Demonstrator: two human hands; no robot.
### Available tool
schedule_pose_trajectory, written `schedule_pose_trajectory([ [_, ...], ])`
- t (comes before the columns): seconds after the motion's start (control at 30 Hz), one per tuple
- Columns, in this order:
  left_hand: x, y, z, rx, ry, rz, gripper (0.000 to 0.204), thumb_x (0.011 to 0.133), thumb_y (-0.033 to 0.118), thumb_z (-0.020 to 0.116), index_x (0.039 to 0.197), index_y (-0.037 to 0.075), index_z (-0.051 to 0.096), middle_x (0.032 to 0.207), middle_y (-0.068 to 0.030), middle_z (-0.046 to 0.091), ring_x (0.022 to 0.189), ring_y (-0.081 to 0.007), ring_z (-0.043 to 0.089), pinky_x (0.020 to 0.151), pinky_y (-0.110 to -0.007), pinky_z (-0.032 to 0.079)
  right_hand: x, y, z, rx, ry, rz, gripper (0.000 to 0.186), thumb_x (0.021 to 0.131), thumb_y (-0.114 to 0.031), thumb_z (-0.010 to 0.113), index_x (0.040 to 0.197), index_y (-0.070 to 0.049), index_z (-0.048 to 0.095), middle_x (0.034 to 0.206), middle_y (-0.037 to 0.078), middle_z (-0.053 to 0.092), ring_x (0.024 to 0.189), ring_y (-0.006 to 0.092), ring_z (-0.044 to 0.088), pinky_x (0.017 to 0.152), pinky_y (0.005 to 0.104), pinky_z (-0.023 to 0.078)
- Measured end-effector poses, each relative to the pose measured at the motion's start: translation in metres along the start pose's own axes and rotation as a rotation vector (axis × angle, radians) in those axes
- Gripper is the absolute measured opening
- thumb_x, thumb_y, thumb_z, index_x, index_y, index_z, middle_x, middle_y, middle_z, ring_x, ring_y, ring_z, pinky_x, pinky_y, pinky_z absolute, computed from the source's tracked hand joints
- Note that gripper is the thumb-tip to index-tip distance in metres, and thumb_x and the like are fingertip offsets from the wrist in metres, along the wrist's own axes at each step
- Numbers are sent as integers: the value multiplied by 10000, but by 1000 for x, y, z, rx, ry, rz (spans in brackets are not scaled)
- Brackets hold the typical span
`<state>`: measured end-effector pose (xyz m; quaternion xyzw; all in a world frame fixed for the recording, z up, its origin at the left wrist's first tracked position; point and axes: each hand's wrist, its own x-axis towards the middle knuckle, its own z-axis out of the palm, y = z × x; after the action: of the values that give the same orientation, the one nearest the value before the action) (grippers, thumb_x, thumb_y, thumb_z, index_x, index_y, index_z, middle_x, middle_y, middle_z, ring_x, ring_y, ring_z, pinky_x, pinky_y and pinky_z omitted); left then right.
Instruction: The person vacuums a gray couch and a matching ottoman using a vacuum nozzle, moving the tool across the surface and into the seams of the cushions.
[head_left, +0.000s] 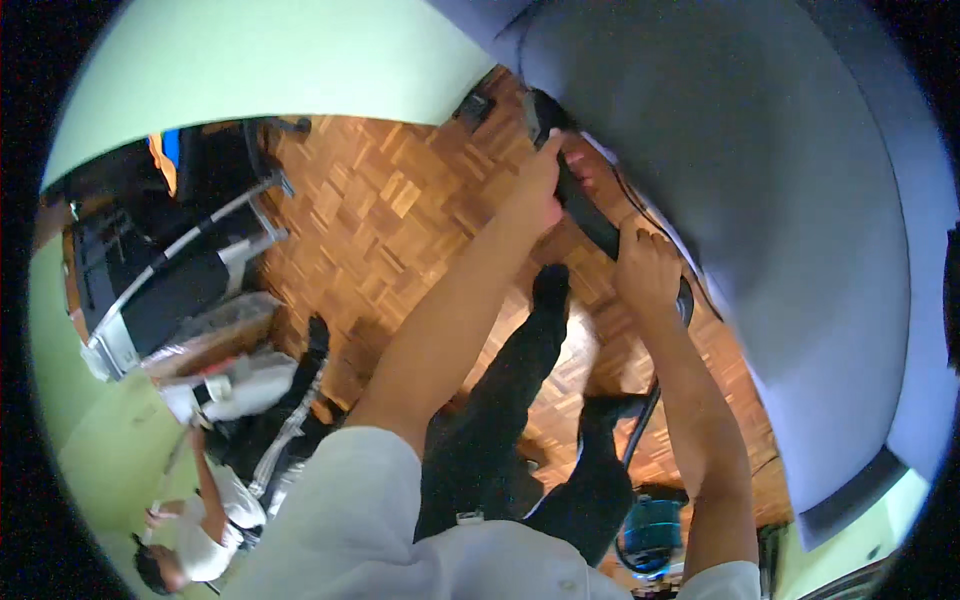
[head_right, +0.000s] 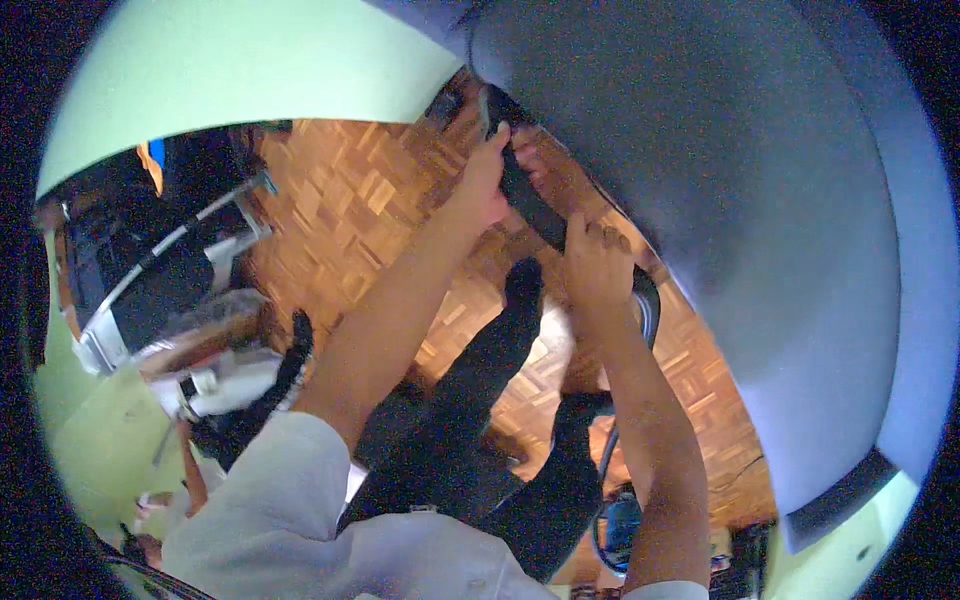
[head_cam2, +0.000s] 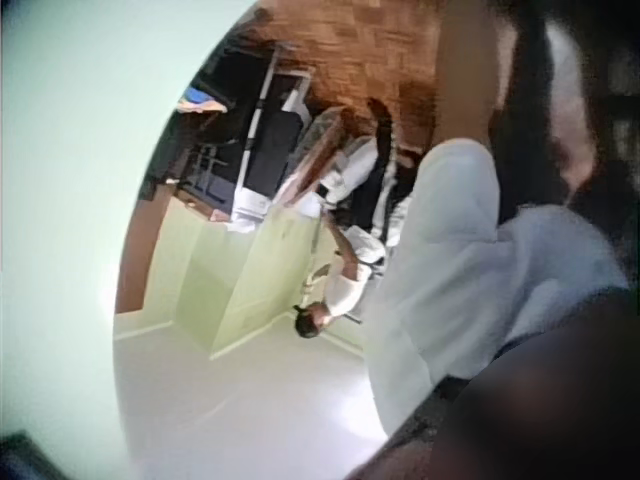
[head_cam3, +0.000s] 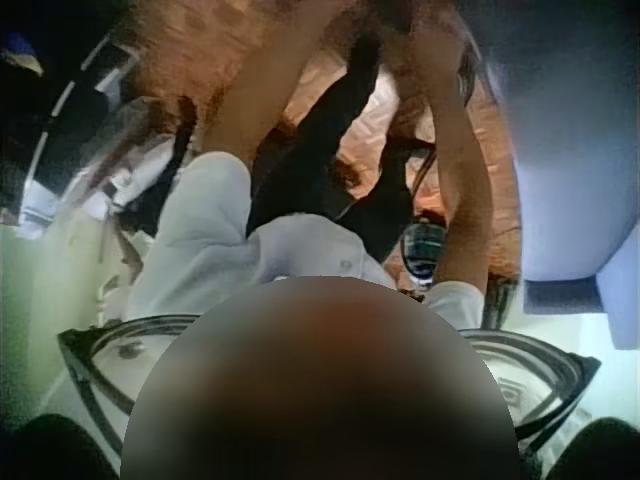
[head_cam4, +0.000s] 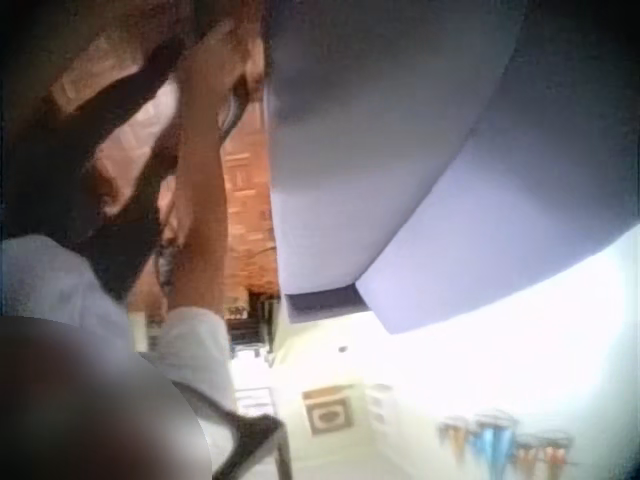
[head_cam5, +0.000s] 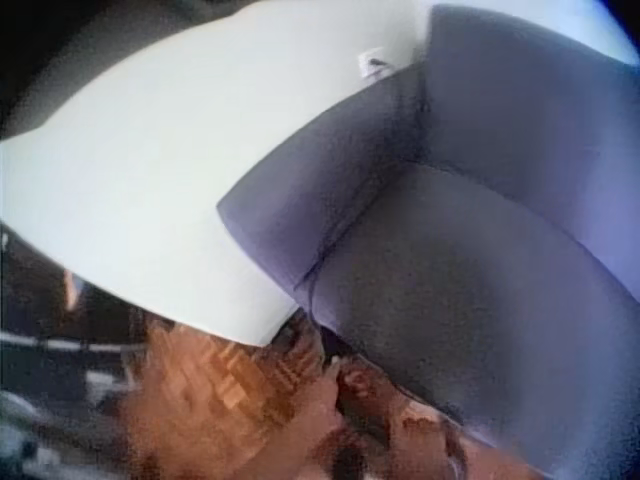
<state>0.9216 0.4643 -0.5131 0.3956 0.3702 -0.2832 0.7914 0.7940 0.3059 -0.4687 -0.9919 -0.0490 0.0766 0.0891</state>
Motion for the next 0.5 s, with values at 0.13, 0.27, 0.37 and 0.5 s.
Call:
schedule_pose_trajectory([
  [0.13,61,2,-12,-78,159,-3,424,970,521,604,941,102,546,634,-38,484,507,-191,490,511,-385,483,48,8,54,12,-42,-28,420,742,-144,746,1109,-68,556,915,163,708,882,353,705,739,434,586],
  [0.27,119,60,-57,-64,116,67,417,995,527,556,869,130,543,656,-29,513,504,-177,498,502,-365,479,116,-37,73,57,-96,-34,391,795,-158,720,1146,-60,577,929,173,718,897,352,715,737,451,593],
  [0.37,145,96,-73,-9,96,71,395,1010,525,529,883,152,551,672,-2,536,505,-149,492,492,-331,467,161,-62,71,77,-231,-9,409,825,-210,719,1176,-54,577,928,175,720,881,351,718,741,456,592],
  [0.5,129,54,-83,227,136,300,411,1018,522,514,880,137,550,632,3,472,503,-160,450,494,-328,437,127,-58,87,111,-424,87,434,845,-283,718,1185,-52,581,905,168,722,867,344,720,738,470,586],
])
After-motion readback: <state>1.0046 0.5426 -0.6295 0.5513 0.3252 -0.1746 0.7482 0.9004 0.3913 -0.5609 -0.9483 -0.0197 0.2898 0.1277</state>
